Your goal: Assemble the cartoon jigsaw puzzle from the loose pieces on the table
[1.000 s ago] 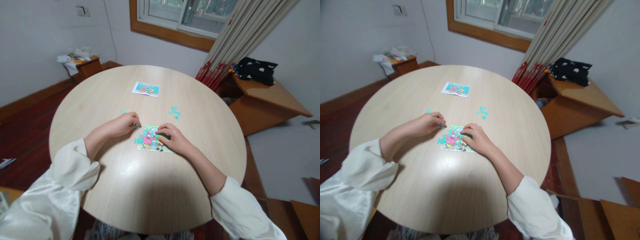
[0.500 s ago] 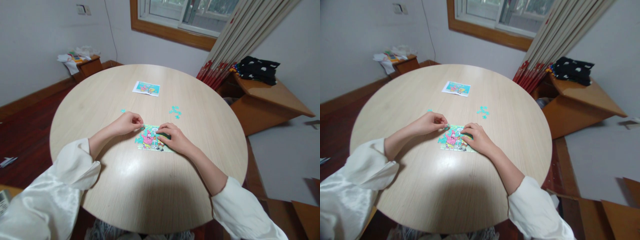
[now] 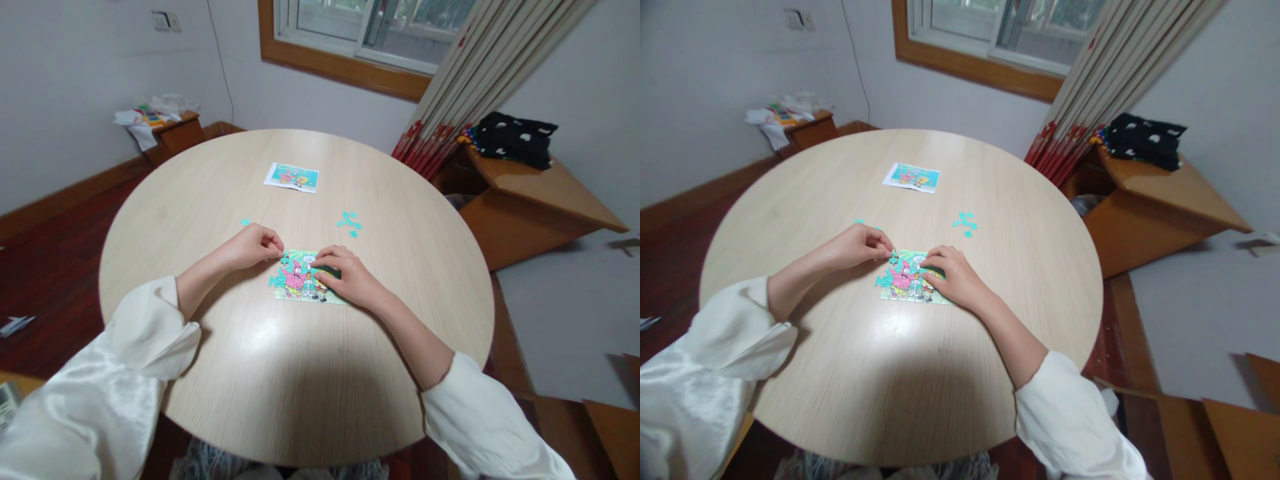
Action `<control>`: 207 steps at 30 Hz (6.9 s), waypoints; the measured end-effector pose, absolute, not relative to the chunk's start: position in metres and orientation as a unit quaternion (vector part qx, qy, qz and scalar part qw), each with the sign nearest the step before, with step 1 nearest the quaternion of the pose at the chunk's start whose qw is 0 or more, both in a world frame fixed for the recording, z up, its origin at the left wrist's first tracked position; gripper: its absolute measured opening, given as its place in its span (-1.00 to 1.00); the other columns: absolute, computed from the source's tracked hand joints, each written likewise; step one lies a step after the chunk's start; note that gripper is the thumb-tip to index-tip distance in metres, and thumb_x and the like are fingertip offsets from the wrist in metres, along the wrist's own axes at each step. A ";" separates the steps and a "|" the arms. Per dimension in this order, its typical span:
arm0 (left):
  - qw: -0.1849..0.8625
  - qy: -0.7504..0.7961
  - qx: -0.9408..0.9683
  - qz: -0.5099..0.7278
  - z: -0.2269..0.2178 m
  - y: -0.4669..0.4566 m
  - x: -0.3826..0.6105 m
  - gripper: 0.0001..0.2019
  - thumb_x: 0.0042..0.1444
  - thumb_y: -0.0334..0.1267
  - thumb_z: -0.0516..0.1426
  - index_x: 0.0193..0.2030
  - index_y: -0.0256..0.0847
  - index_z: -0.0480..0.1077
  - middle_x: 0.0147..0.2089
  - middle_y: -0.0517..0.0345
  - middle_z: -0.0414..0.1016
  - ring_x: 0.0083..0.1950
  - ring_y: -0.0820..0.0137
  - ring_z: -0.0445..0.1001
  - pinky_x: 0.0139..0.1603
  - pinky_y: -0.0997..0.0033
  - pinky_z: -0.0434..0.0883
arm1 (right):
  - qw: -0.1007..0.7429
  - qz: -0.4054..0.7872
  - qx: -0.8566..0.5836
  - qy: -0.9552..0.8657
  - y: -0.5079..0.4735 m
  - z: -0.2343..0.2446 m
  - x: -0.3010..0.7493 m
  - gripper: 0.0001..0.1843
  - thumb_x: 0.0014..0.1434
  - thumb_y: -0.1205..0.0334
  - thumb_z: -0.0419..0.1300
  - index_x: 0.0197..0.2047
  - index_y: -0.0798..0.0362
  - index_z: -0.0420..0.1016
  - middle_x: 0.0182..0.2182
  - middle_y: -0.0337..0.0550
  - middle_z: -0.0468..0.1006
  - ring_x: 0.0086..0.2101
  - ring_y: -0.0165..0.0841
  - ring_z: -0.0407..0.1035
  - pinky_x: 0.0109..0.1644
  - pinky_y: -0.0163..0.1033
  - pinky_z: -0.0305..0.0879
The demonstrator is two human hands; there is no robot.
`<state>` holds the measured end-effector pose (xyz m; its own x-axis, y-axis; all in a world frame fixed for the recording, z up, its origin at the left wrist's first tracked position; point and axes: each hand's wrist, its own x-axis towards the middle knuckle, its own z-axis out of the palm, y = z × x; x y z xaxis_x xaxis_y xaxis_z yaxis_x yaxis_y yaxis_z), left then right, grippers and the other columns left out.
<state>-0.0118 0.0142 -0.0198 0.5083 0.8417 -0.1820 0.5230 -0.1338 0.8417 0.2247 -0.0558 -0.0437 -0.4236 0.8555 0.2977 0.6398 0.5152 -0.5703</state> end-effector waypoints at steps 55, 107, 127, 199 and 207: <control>0.370 0.456 0.793 0.162 -0.011 0.003 -0.004 -0.94 -0.13 -0.43 0.12 -0.47 -0.30 0.42 -0.52 0.16 0.43 -0.48 0.48 0.34 -0.44 0.48 0.25 | 0.288 0.190 -0.455 -0.821 -0.056 -0.043 0.224 -0.83 0.14 0.29 0.23 -0.17 0.01 0.58 -0.16 -0.06 0.50 -0.11 -0.26 0.38 0.01 -0.07 0.31; 0.156 0.608 0.759 0.174 -0.008 0.029 -0.031 -0.72 0.03 -0.37 0.04 -0.19 -0.23 0.53 -0.35 0.02 0.52 -0.25 0.25 0.43 -0.11 0.25 0.25 | 0.287 0.196 -0.454 -0.820 -0.056 -0.044 0.225 -0.82 0.15 0.28 0.22 -0.16 -0.01 0.58 -0.15 -0.06 0.50 -0.11 -0.26 0.38 0.01 -0.05 0.31; 0.190 0.593 0.779 0.072 -0.012 0.032 -0.032 -0.90 -0.01 -0.25 0.17 -0.35 -0.21 0.45 -0.38 0.07 0.51 -0.31 0.27 0.43 -0.06 0.20 0.22 | 0.286 0.195 -0.453 -0.822 -0.056 -0.044 0.226 -0.82 0.15 0.29 0.22 -0.16 -0.02 0.58 -0.15 -0.07 0.51 -0.10 -0.26 0.38 0.01 -0.06 0.30; 0.142 0.636 0.752 0.100 -0.025 0.053 -0.051 -0.79 0.09 -0.36 0.09 -0.14 -0.24 0.45 -0.14 -0.04 0.50 -0.15 0.25 0.44 -0.10 0.28 0.32 | 0.326 0.171 -0.443 -0.818 -0.056 -0.044 0.224 -0.89 0.16 0.33 0.22 -0.24 0.02 0.57 -0.23 -0.07 0.55 -0.18 -0.29 0.42 -0.07 -0.11 0.33; 0.159 0.629 0.752 0.119 -0.028 0.062 -0.061 -0.85 0.01 -0.28 0.17 -0.26 -0.23 0.47 -0.31 0.04 0.50 -0.25 0.27 0.43 -0.23 0.35 0.29 | 0.324 0.172 -0.442 -0.819 -0.056 -0.045 0.223 -0.89 0.15 0.34 0.23 -0.25 0.02 0.57 -0.23 -0.08 0.55 -0.18 -0.29 0.42 -0.08 -0.10 0.34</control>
<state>-0.0614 0.0616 -0.0284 0.1811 0.9832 -0.0215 0.9078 -0.1588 0.3882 0.2233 -0.0564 -0.0445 -0.3994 0.8346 0.3794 0.6115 0.5508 -0.5680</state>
